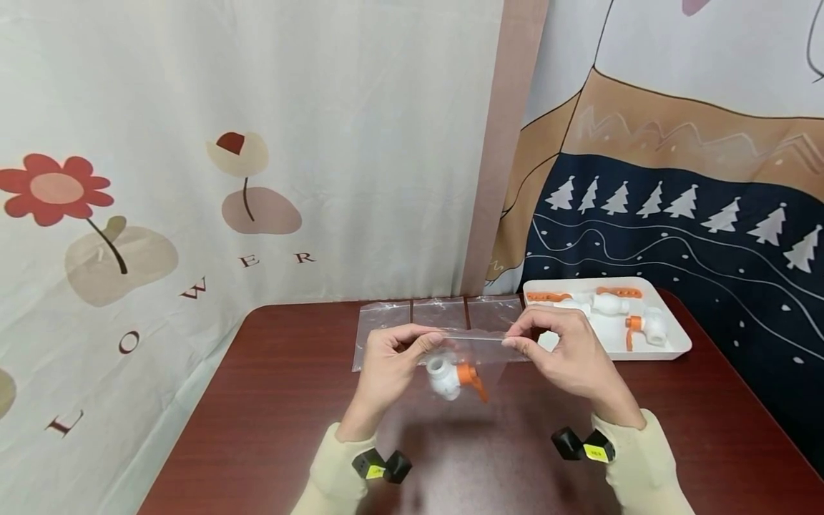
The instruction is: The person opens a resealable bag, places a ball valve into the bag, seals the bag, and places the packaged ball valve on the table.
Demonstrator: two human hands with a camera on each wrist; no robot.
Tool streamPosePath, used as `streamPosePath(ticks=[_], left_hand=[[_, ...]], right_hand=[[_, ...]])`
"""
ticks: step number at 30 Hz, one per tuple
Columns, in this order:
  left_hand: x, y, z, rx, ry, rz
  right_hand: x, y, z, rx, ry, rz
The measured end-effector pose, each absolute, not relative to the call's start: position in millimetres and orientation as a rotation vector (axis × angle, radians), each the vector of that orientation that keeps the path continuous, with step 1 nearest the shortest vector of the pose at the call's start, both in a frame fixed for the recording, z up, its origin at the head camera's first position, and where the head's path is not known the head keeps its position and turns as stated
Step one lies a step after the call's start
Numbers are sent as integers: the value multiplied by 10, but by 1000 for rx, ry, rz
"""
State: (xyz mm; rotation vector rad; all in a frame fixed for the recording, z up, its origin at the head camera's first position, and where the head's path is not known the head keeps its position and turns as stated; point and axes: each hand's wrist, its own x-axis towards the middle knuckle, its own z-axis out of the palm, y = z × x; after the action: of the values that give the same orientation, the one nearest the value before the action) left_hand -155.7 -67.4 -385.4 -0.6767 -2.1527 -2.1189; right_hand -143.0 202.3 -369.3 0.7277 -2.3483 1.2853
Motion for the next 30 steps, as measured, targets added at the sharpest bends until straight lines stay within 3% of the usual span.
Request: streamPosePath(ticks=[10, 30], left_hand=[[-1537, -584, -3897, -536, -2244, -2042], [-1417, -411, -3901, -507, -2322, -1991]], right_hand=[[-1447, 2069, -3712, 762, -2494, 1297], [-1375, 1598, -3800, 880, -2316, 1200]])
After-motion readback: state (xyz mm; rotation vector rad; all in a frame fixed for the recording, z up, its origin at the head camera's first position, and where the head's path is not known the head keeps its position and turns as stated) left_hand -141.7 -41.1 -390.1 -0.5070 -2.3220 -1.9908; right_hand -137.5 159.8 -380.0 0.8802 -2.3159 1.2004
